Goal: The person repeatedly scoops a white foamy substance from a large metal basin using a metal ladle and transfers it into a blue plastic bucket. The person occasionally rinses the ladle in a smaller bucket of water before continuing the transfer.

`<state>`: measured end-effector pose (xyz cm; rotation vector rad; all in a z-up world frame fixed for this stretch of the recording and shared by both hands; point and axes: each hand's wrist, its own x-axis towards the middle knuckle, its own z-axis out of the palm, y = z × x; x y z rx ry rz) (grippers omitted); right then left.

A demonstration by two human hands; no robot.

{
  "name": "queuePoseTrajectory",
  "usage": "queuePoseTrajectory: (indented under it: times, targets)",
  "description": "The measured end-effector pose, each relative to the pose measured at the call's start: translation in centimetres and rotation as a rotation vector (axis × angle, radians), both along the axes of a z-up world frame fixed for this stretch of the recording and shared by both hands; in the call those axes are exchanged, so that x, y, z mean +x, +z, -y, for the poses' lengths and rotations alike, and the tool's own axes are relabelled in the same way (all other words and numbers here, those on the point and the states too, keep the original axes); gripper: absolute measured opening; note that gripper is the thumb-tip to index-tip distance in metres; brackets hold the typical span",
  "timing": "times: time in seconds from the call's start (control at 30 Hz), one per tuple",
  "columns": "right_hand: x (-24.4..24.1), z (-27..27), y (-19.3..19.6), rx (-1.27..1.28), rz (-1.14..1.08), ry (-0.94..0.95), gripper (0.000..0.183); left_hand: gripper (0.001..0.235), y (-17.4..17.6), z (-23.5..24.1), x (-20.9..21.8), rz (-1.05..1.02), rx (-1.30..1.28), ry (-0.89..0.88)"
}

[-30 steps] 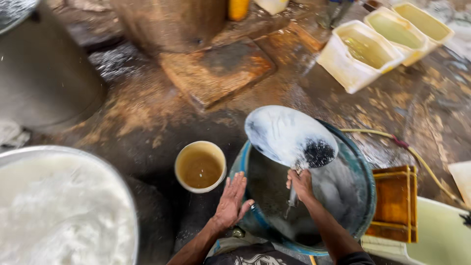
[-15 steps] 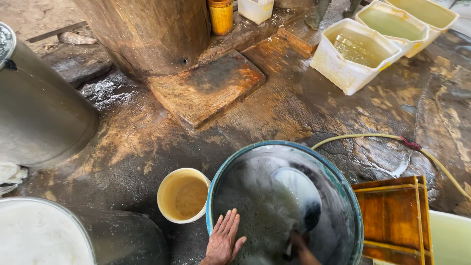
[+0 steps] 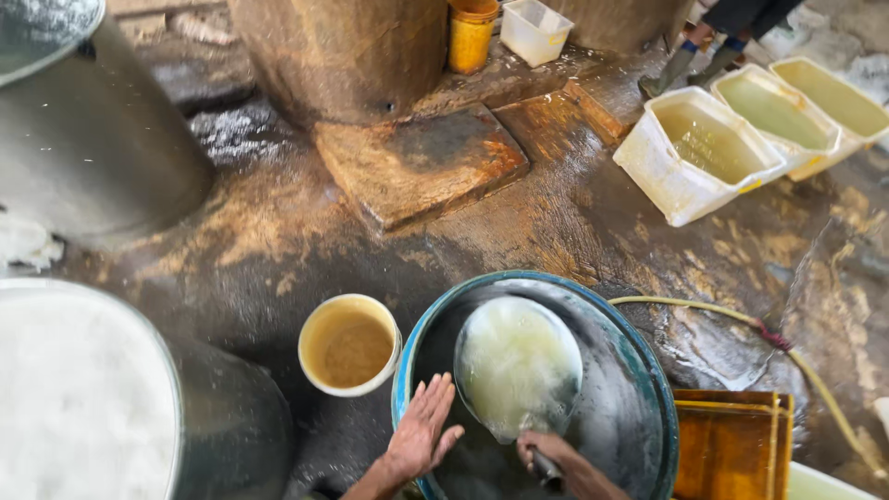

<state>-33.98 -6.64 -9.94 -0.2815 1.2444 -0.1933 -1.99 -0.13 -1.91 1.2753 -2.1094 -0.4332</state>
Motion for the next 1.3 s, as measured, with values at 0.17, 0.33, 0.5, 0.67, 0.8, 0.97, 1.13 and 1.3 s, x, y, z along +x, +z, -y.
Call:
queuePoseTrajectory:
  times: [0.17, 0.33, 0.5, 0.67, 0.8, 0.97, 1.13, 1.3]
  targets:
    - [-3.9, 2.4, 5.9, -0.161, -0.003, 0.321, 0.025, 0.074, 0.7, -2.1, 2.9, -0.093, 0.0, 0.191]
    - [-2.1, 4.2, 9.9, -0.101, -0.133, 0.46, 0.022, 0.075, -1.0, -7.0, 10.3, -0.108, 0.014, 0.513]
    - [5.7, 4.6, 10.8, 0.046, -0.232, 0.427, 0.024, 0.075, -4.4, -15.4, 20.1, -0.031, 0.01, 0.919]
    - [18.3, 3.8, 9.1, 0.171, -0.119, 0.577, 0.03, 0.074, -6.3, -24.9, 27.3, 0.022, 0.079, 1.177]
    - [30.1, 1.2, 6.6, 0.174, -0.098, 0.96, 0.03, 0.076, -7.9, -30.4, 31.3, 0.051, 0.112, 1.315]
    - [43.0, -3.8, 3.9, -0.009, -0.026, 1.108, 0.031, 0.076, -9.7, -35.8, 33.6, 0.078, 0.232, 1.437]
    - [53.3, -6.8, 2.4, -0.039, 0.037, 1.261, 0.022, 0.08, -10.4, -38.2, 34.0, 0.041, 0.451, 1.496]
    - [59.8, -6.2, 4.3, -0.395, -0.174, 1.26, 0.025, 0.082, -8.8, -37.5, 33.3, 0.01, 0.523, 1.601]
